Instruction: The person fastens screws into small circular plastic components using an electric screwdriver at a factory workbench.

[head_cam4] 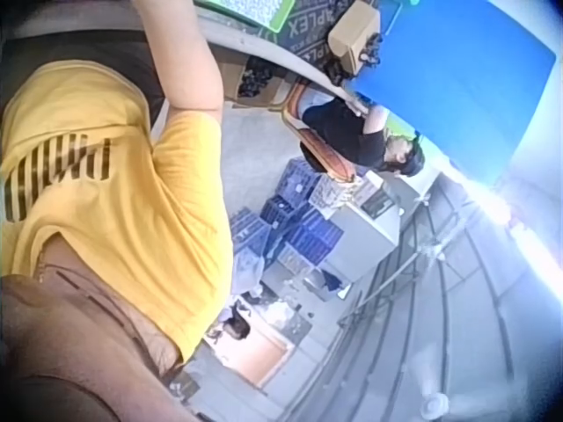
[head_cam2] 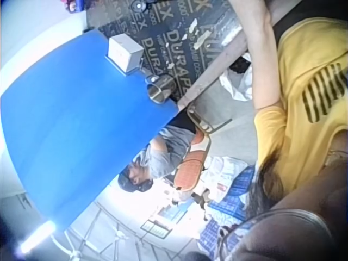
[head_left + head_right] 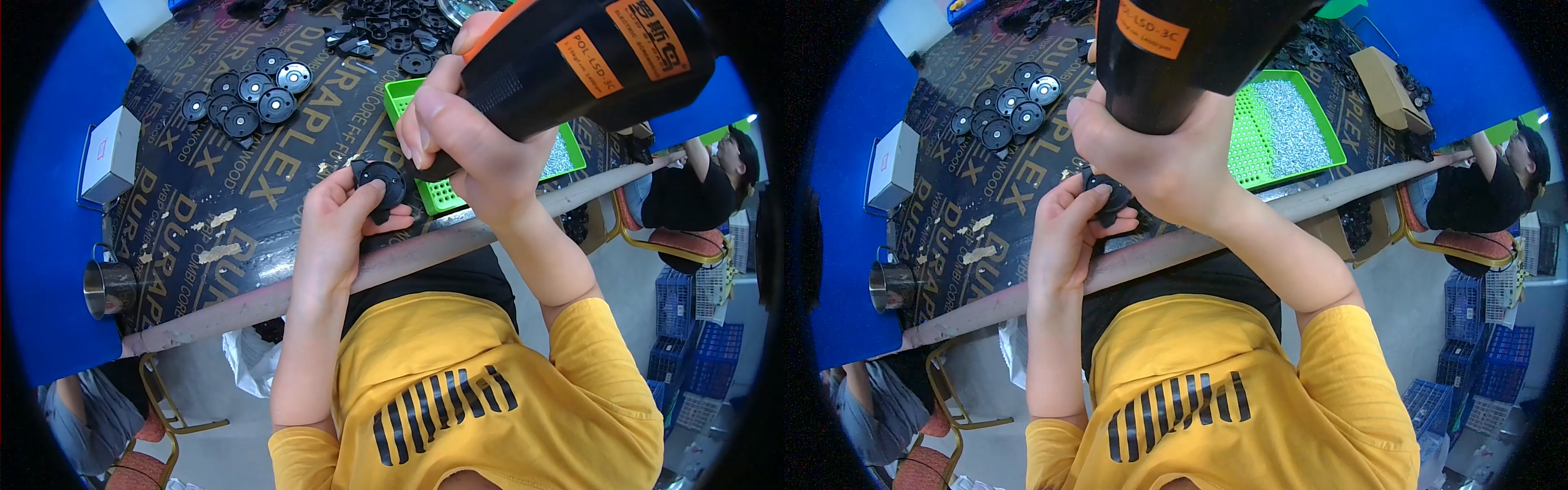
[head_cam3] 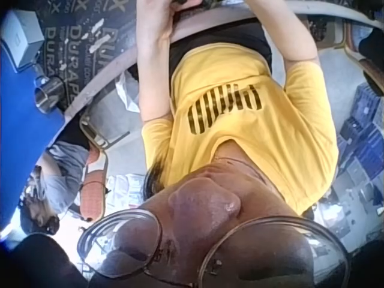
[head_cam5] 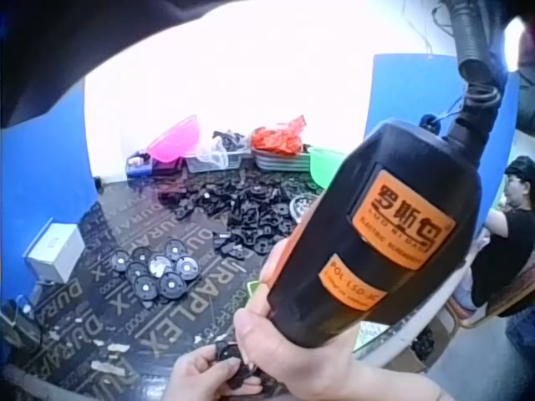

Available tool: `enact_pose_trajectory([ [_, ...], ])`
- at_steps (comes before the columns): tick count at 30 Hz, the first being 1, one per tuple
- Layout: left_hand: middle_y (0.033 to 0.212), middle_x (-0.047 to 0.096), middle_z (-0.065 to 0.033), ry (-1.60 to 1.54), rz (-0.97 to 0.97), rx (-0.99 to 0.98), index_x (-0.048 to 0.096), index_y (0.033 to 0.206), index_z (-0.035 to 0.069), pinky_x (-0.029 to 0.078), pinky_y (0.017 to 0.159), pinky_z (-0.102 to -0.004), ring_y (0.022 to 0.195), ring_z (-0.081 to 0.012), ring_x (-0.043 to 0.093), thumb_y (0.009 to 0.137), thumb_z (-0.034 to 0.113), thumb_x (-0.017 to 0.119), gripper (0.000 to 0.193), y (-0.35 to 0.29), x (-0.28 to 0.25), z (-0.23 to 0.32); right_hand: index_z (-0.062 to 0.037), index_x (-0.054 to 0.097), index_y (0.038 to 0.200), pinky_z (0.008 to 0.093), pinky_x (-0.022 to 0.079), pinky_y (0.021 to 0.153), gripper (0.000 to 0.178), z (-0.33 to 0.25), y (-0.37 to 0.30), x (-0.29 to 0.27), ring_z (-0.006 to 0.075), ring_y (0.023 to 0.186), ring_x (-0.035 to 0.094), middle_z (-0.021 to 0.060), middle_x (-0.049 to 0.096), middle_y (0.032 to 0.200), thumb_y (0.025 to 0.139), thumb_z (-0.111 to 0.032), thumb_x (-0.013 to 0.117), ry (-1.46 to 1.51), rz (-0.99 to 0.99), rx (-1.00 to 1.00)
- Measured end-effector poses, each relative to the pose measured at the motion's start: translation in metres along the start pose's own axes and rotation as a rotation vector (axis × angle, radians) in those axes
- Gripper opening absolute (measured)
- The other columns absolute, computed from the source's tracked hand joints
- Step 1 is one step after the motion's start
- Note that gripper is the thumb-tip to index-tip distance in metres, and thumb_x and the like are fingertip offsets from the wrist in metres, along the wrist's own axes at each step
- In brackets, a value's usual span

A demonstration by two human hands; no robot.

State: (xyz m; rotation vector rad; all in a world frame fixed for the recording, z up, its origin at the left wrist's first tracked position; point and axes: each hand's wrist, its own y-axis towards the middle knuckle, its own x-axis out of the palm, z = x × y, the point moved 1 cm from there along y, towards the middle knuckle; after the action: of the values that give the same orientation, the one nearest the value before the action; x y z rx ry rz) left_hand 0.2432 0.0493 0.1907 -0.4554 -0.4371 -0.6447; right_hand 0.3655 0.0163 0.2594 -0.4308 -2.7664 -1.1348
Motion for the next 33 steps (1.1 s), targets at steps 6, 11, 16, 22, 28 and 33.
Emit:
enact_pose_trajectory([
  [6,0.078,0.060,-0.0108,-0.004,0.000,0.015,0.053,0.092,-0.006,0.055,0.057,-0.0242,0.061,-0.0147,0.061,0.082,0.001,0.047,0.014,0.000,-0.002,-0.001,-0.0029,0.055,0.067,0.0197,0.042,0.050,0.009,0.000,-0.001,0.001,0.0061,0.052,0.053,-0.0016,0.054,0.059,0.072,0.003,0.060,-0.021,0.009,0.037],
  [11,0.079,0.060,-0.0110,-0.019,-0.003,0.041,0.053,0.093,-0.006,0.055,0.058,-0.0249,0.062,-0.0151,0.062,0.082,0.000,0.047,0.014,0.000,0.000,-0.001,-0.0043,0.033,0.107,0.0287,0.043,0.051,0.036,-0.002,-0.003,-0.003,0.0124,0.048,0.048,0.0067,0.048,0.065,0.076,0.010,0.044,-0.232,-0.182,-0.071],
  [16,0.081,0.060,-0.0118,-0.030,-0.024,0.045,0.053,0.094,-0.006,0.055,0.060,-0.0260,0.064,-0.0161,0.062,0.082,0.000,0.047,0.015,0.001,0.000,-0.001,-0.0037,0.051,0.084,0.0221,0.043,0.051,0.016,-0.005,-0.006,0.002,0.0069,0.053,0.052,0.0008,0.054,0.065,0.073,0.005,0.058,-0.060,0.072,-0.031],
  [22,0.085,0.058,-0.0120,-0.043,0.034,0.034,0.051,0.098,-0.005,0.055,0.062,-0.0268,0.071,-0.0182,0.062,0.083,0.002,0.046,0.017,0.001,0.003,0.000,-0.0026,0.042,0.097,0.0299,0.042,0.050,0.018,-0.016,0.017,-0.052,0.0154,0.048,0.049,0.0062,0.046,0.059,0.079,0.002,0.045,-0.242,0.056,-0.110],
  [28,0.099,0.057,-0.0180,-0.157,0.005,0.056,0.047,0.107,-0.008,0.052,0.077,-0.0375,0.088,-0.0290,0.060,0.092,0.022,0.039,0.035,0.002,-0.002,-0.001,-0.0027,0.043,0.082,0.0300,0.042,0.047,0.014,0.000,0.031,-0.117,0.0164,0.045,0.048,0.0076,0.047,0.056,0.075,0.006,0.051,-0.310,0.276,-0.120],
  [33,0.105,0.053,-0.0227,-0.221,-0.015,0.057,0.044,0.108,-0.012,0.049,0.085,-0.0416,0.096,-0.0336,0.056,0.092,0.019,0.038,0.036,0.003,-0.004,-0.002,-0.0025,0.044,0.076,0.0273,0.042,0.044,0.013,0.003,0.032,-0.128,0.0149,0.043,0.049,0.0065,0.049,0.053,0.071,0.004,0.054,-0.293,0.341,-0.092],
])
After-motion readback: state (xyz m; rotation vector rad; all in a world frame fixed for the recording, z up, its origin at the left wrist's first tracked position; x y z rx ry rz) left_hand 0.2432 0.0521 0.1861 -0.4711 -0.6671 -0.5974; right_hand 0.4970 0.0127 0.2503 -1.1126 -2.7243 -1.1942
